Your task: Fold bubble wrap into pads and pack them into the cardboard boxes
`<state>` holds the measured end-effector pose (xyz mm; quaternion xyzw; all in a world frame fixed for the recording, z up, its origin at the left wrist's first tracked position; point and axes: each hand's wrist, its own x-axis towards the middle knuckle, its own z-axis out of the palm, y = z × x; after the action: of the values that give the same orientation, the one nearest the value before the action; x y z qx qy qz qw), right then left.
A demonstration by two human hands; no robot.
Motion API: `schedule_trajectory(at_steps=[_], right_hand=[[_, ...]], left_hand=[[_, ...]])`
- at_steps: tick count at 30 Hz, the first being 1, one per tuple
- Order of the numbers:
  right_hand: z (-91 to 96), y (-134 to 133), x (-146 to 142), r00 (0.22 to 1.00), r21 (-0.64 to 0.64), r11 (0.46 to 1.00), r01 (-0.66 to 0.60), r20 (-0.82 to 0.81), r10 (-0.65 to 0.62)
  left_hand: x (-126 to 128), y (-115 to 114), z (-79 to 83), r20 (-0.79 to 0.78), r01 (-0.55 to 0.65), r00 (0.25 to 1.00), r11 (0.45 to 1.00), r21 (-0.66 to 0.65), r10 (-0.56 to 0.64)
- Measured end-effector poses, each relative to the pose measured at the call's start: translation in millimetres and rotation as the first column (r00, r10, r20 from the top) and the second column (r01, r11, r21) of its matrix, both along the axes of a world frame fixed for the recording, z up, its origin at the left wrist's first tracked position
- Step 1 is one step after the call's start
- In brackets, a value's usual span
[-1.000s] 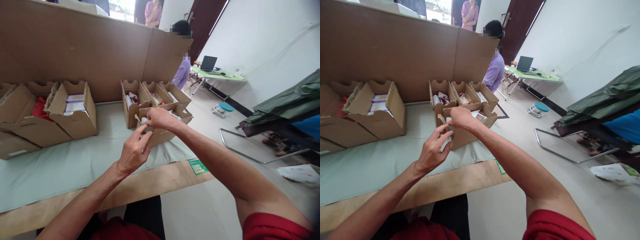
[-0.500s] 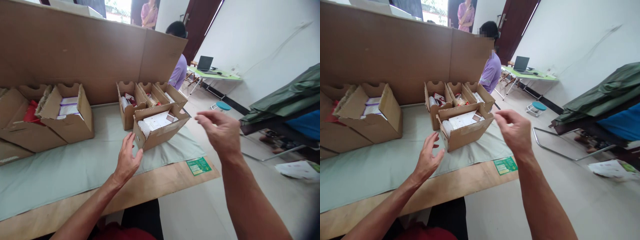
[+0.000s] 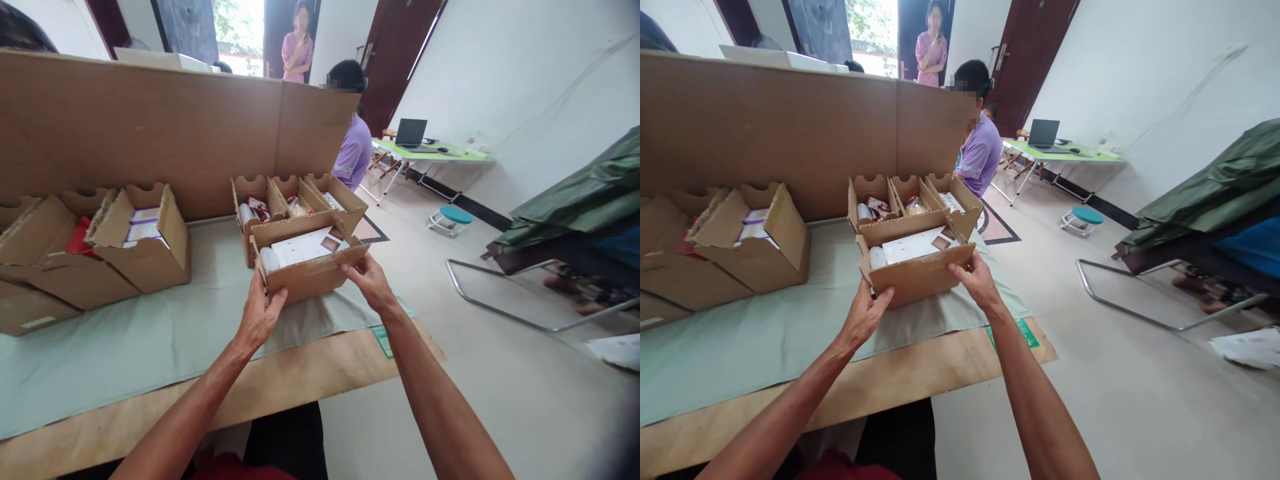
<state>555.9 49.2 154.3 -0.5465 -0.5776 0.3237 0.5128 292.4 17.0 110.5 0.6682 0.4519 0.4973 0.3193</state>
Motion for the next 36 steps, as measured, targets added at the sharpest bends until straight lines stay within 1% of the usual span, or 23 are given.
schedule_trajectory(at_steps=[3, 5, 7, 9, 10, 11, 12, 14, 16, 18, 19, 20, 21, 22, 24, 26, 28, 29, 31, 33, 34, 35, 36], right_hand=[[4.8, -44, -23, 0.997, 0.083, 0.996, 0.03, 0.066, -0.035], [5.9, -72, -51, 0.996, 0.105, 0.994, 0.04, 0.077, -0.048], [6.5, -87, -90, 0.997, 0.09, 0.996, 0.009, 0.077, -0.016], [10.9, -85, -128, 0.995, 0.066, 0.995, -0.072, 0.068, 0.068], [15.4, -79, -144, 0.992, 0.067, 0.991, -0.114, 0.058, 0.111], [21.2, -71, -155, 0.989, 0.084, 0.986, -0.143, 0.045, 0.14], [27.8, -64, -161, 0.988, 0.112, 0.982, -0.15, 0.035, 0.147], [39.8, -58, -158, 0.994, 0.177, 0.978, -0.108, 0.025, 0.105], [44.4, -70, -140, 0.999, 0.21, 0.977, -0.021, 0.035, 0.015], [37.0, -97, -117, 0.994, 0.198, 0.976, 0.087, 0.053, -0.1], [29.0, -114, -108, 0.984, 0.183, 0.971, 0.151, 0.065, -0.166], [19.0, -129, -103, 0.976, 0.156, 0.97, 0.188, 0.084, -0.203], [8.5, -142, -103, 0.972, 0.127, 0.971, 0.2, 0.096, -0.213], [-0.8, -151, -108, 0.977, 0.106, 0.978, 0.179, 0.101, -0.19], [-11.0, -153, -129, 0.992, 0.091, 0.994, 0.06, 0.103, -0.07], [-7.6, -138, -152, 0.993, 0.105, 0.992, -0.076, 0.096, 0.066], [2.8, -120, -163, 0.99, 0.136, 0.982, -0.129, 0.083, 0.118], [7.1, -115, -162, 0.991, 0.154, 0.981, -0.122, 0.072, 0.112], [9.3, -117, -149, 0.998, 0.186, 0.981, -0.049, 0.039, 0.043], [1.8, -131, -132, 0.997, 0.209, 0.975, 0.079, -0.004, -0.08], [-4.1, -139, -126, 0.991, 0.216, 0.967, 0.136, -0.015, -0.136], [-9.8, -145, -123, 0.986, 0.214, 0.962, 0.167, -0.013, -0.168], [-14.5, -150, -125, 0.986, 0.205, 0.965, 0.165, -0.001, -0.168]], left_hand=[[-29, -30, 6.0, 0.038, -0.019, 0.999, 0.993, -0.117, 0.023], [-63, -57, 8.5, -0.007, -0.051, 0.999, 0.987, -0.155, 0.051], [-104, -79, 13.0, -0.067, -0.125, 0.991, 0.972, -0.199, 0.113], [-142, -90, 23.0, -0.111, -0.219, 0.974, 0.954, -0.205, 0.199], [-157, -89, 30.0, -0.124, -0.255, 0.964, 0.949, -0.188, 0.234], [-166, -85, 37.5, -0.128, -0.275, 0.958, 0.948, -0.157, 0.257], [-170, -79, 44.5, -0.124, -0.276, 0.957, 0.954, -0.12, 0.262], [-160, -64, 54.1, -0.093, -0.226, 0.971, 0.973, -0.053, 0.22], [-137, -58, 55.0, -0.05, -0.154, 0.987, 0.988, -0.02, 0.153], [-113, -67, 47.6, -0.05, -0.08, 0.996, 0.997, -0.005, 0.079], [-105, -76, 41.5, -0.072, -0.051, 0.996, 0.999, -0.005, 0.05], [-103, -89, 34.6, -0.096, -0.036, 0.995, 0.999, -0.013, 0.035], [-105, -102, 27.8, -0.118, -0.042, 0.992, 0.999, -0.03, 0.038], [-113, -114, 22.1, -0.134, -0.066, 0.989, 0.996, -0.064, 0.057], [-138, -131, 17.4, -0.15, -0.163, 0.978, 0.979, -0.119, 0.145], [-163, -132, 22.2, -0.178, -0.264, 0.955, 0.954, -0.143, 0.238], [-169, -123, 30.6, -0.17, -0.315, 0.941, 0.942, -0.114, 0.294], [-164, -118, 33.9, -0.148, -0.314, 0.942, 0.945, -0.088, 0.3], [-143, -114, 36.3, -0.101, -0.245, 0.966, 0.968, -0.051, 0.239], [-120, -119, 33.7, -0.079, -0.132, 0.989, 0.99, -0.049, 0.128], [-113, -123, 31.4, -0.073, -0.085, 0.994, 0.995, -0.057, 0.08], [-111, -127, 29.0, -0.068, -0.06, 0.996, 0.996, -0.069, 0.056], [-114, -131, 26.9, -0.063, -0.064, 0.996, 0.994, -0.085, 0.058]])
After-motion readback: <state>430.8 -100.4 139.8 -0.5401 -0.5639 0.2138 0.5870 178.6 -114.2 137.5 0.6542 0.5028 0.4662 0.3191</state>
